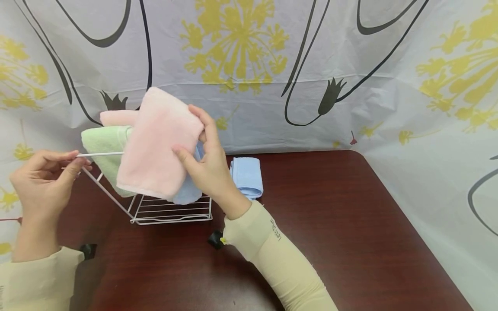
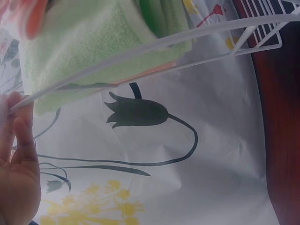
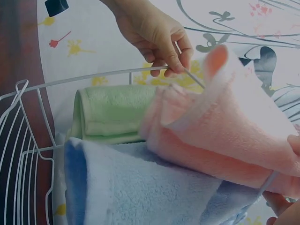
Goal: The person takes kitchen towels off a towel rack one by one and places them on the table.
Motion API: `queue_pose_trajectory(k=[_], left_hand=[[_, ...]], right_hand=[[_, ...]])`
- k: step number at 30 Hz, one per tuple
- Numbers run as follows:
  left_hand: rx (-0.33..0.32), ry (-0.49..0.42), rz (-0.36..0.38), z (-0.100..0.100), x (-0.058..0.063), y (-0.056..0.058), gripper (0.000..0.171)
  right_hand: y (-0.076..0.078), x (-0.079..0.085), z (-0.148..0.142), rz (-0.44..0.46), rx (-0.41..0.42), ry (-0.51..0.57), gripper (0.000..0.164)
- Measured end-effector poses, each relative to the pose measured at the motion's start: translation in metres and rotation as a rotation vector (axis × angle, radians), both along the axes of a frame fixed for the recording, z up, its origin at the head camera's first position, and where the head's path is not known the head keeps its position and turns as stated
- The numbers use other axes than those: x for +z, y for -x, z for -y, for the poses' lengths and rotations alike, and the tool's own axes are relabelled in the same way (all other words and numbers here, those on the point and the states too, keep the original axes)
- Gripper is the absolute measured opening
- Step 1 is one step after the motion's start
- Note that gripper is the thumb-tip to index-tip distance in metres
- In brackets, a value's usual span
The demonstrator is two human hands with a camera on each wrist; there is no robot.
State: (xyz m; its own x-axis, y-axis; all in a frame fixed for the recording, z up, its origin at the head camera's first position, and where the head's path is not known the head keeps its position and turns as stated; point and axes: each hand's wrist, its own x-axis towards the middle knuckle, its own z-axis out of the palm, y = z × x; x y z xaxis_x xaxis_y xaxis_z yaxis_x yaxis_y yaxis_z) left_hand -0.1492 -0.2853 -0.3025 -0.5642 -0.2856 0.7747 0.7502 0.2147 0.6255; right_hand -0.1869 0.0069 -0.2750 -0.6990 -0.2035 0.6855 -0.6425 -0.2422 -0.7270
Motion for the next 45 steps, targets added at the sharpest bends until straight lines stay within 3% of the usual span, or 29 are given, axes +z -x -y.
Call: queue_pose_trajectory(k=[8, 16, 22, 29, 37, 45], left_hand=[[-0.061, -0.067, -0.035, -0.002, -0.002, 0.002, 0.009], [-0.047, -0.071, -0.028, -0.005, -0.002, 0.003, 0.009], [-0.013, -0.053, -0.021, -0.006, -0.003, 0.003, 0.009], [0.045, -0.005, -0.005, -0.004, -0.002, 0.002, 0.01], [-0.028, -0.09, -0.022, -0.003, -0.002, 0.001, 0.008], [-0.001, -0.055, -0.018, -0.004, -0.001, 0.0, 0.009]], right_hand=[[0.003, 0.003, -0.007, 0.029, -0.033, 0.091, 0.07], [-0.002, 0.009, -0.015, 0.045, -0.03, 0.248, 0.069], [-0.001, 0.011, -0.022, -0.003, -0.086, 0.36, 0.068], [0.001, 0.011, -0.037, -0.032, -0.16, 0.401, 0.063], [0.004, 0.008, -0.049, -0.018, -0.223, 0.472, 0.063], [0.008, 0.005, -0.058, -0.008, -0.241, 0.558, 0.065]])
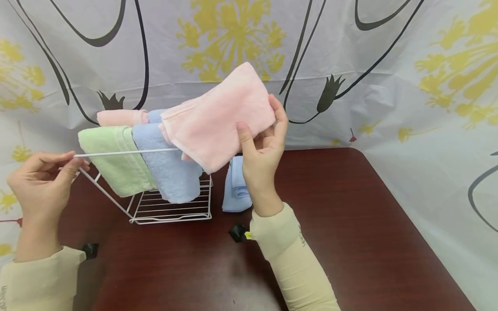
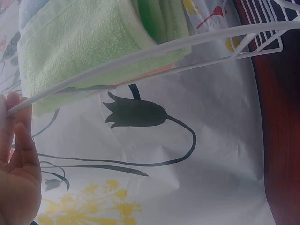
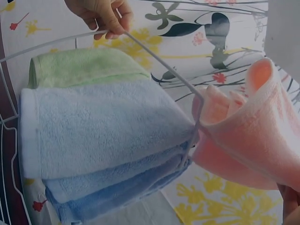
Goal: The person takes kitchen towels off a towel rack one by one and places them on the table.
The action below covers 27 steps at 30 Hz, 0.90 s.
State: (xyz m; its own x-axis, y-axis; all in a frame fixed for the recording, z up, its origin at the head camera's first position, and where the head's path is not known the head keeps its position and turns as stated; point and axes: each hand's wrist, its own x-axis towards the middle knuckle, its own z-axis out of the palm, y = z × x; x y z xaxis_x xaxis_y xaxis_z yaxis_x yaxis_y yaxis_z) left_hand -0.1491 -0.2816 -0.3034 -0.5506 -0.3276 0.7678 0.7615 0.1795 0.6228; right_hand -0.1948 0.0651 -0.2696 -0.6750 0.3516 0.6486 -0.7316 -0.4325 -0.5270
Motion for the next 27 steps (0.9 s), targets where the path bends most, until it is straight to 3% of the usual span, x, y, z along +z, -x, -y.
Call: queue_pose_trajectory(k=[14, 21, 27], left_hand=[[-0.012, -0.027, -0.007, -0.002, 0.001, 0.0, 0.009], [-0.008, -0.026, -0.008, -0.003, 0.001, 0.0, 0.01], [-0.009, -0.039, -0.002, -0.003, 0.001, 0.0, 0.009]], right_hand=[[0.008, -0.011, -0.018, 0.034, -0.076, 0.077, 0.065], [0.011, -0.022, -0.027, 0.004, -0.094, -0.009, 0.055], [0.009, -0.035, -0.039, 0.036, -0.09, -0.145, 0.052]])
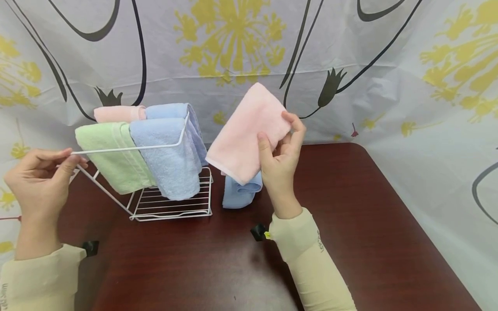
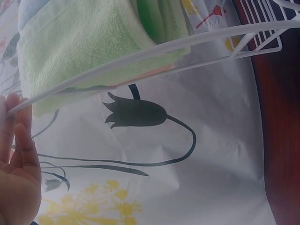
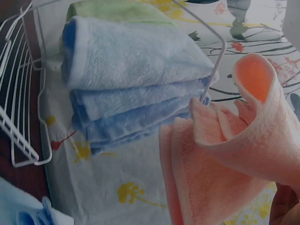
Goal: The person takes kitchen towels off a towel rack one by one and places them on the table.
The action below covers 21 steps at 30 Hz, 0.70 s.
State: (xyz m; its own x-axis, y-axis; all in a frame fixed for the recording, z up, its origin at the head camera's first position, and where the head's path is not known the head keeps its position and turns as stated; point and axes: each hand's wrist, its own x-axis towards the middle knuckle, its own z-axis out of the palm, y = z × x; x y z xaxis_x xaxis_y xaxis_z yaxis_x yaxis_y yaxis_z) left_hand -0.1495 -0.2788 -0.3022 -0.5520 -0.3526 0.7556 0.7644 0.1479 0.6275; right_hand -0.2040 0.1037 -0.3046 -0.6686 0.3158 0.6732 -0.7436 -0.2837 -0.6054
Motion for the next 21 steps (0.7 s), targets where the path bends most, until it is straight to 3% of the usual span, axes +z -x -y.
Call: queue_pose_trajectory(k=[9, 14, 21], left_hand=[[0.004, 0.005, -0.004, 0.001, -0.001, -0.001, 0.008], [-0.002, -0.005, -0.004, 0.001, -0.002, -0.001, 0.009], [0.052, 0.041, 0.01, 0.001, -0.001, 0.0, 0.009]], right_hand=[[0.009, -0.019, -0.021, 0.043, 0.026, -0.217, 0.077], [0.014, -0.031, -0.041, 0.074, 0.025, -0.305, 0.076], [0.022, -0.04, -0.069, 0.161, 0.103, -0.41, 0.073]])
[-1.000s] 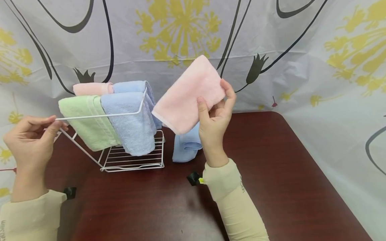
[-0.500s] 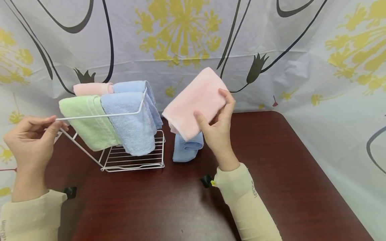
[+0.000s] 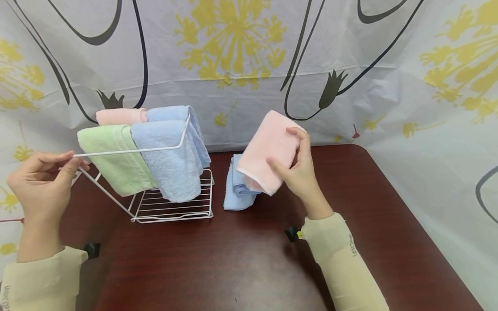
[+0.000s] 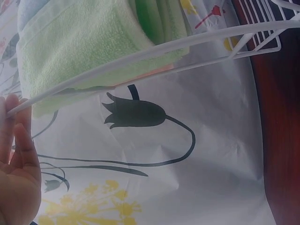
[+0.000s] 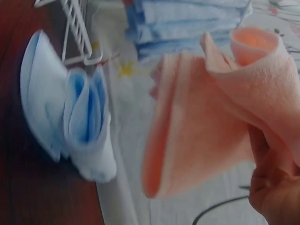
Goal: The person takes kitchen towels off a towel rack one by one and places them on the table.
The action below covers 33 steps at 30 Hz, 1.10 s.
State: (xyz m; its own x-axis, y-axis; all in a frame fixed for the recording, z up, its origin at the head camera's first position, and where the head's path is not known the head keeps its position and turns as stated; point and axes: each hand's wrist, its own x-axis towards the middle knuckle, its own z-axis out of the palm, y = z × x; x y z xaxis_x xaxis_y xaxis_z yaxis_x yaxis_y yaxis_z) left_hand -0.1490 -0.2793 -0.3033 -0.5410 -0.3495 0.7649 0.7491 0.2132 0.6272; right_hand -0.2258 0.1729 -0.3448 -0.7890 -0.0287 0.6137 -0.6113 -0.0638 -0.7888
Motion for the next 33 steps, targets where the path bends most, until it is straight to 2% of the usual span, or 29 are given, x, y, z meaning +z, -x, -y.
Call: queue_pose_trajectory(k=[6, 10, 17, 25, 29, 33], left_hand=[[-0.038, -0.027, -0.016, 0.0, 0.0, 0.0, 0.009], [-0.037, -0.02, -0.017, 0.0, 0.0, 0.0, 0.009], [-0.015, 0.01, -0.013, 0.001, -0.001, 0.001, 0.01], [-0.038, -0.008, -0.014, 0.001, -0.001, 0.001, 0.008], [-0.041, -0.008, -0.011, 0.001, -0.001, 0.001, 0.009], [-0.041, -0.005, -0.013, 0.001, -0.001, 0.001, 0.01]], right_hand=[[0.012, -0.001, -0.025, 0.101, 0.091, -0.139, 0.072], [0.021, -0.005, -0.04, 0.142, 0.147, -0.231, 0.07], [0.032, -0.023, -0.059, 0.231, 0.207, -0.42, 0.068], [0.045, -0.045, -0.063, 0.264, 0.322, -0.518, 0.067], [0.055, -0.054, -0.061, 0.234, 0.304, -0.584, 0.065], [0.062, -0.061, -0.06, 0.197, 0.229, -0.665, 0.065]])
